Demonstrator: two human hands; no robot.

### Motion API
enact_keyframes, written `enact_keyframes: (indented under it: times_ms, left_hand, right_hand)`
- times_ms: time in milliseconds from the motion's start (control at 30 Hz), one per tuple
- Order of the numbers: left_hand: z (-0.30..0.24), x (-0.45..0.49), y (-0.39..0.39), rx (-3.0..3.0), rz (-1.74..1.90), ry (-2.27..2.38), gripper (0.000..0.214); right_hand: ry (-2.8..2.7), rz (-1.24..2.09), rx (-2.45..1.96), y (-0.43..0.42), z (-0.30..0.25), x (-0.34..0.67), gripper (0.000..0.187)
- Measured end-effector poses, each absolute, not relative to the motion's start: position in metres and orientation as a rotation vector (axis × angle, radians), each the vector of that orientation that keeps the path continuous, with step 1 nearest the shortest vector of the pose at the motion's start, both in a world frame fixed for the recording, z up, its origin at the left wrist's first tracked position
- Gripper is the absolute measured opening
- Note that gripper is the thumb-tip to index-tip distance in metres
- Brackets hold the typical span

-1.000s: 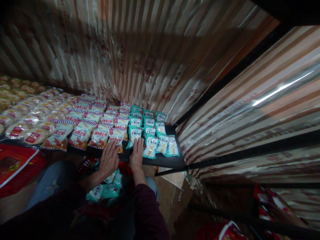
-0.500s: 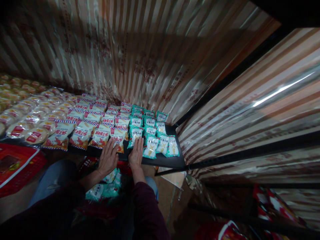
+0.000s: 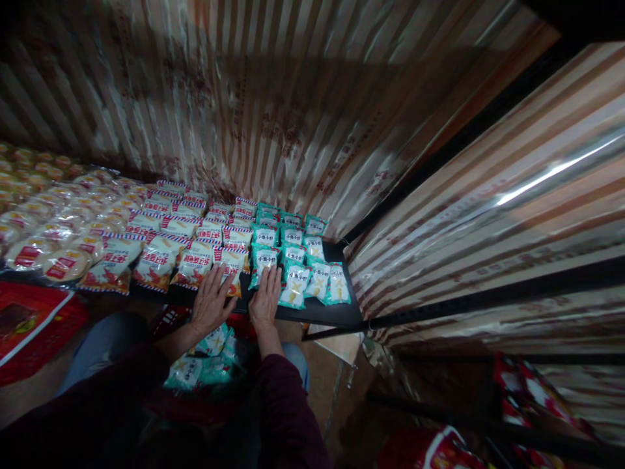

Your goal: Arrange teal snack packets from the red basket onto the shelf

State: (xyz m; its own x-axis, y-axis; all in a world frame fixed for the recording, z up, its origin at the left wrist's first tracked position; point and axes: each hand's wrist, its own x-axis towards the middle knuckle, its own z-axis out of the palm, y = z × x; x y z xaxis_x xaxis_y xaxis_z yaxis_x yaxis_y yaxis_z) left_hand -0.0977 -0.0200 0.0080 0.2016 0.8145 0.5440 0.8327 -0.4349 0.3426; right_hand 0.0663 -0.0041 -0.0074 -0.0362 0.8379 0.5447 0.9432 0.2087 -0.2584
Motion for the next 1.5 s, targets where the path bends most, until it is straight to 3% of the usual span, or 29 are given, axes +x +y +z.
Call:
enact_keyframes:
  times_ms: [200,467,767,1500]
  left_hand:
    - [0.007,-0.098,-0.019,-2.412,-1.060,-1.630,0.058]
    - [0.003,-0.100,-0.016,-2.421,-1.071,-1.598,0.058]
    - [0.003,-0.102,-0.016,-2.451,-1.090,-1.581,0.061]
    - [0.004,-0.109,-0.008,-2.496,-1.135,-1.490,0.070]
  right_hand:
    - [-1.900,-0.152,-1.564,-0.011,0.001,0.064,0.073]
    - [-1.889,0.235,-1.382,-0.013,0.021,0.037,0.052]
    - [-1.787,0.464,-1.486,0.005,0.024,0.012,0.061]
    - [-1.748,0.474,-1.508,0.007,0.022,0.009,0.060]
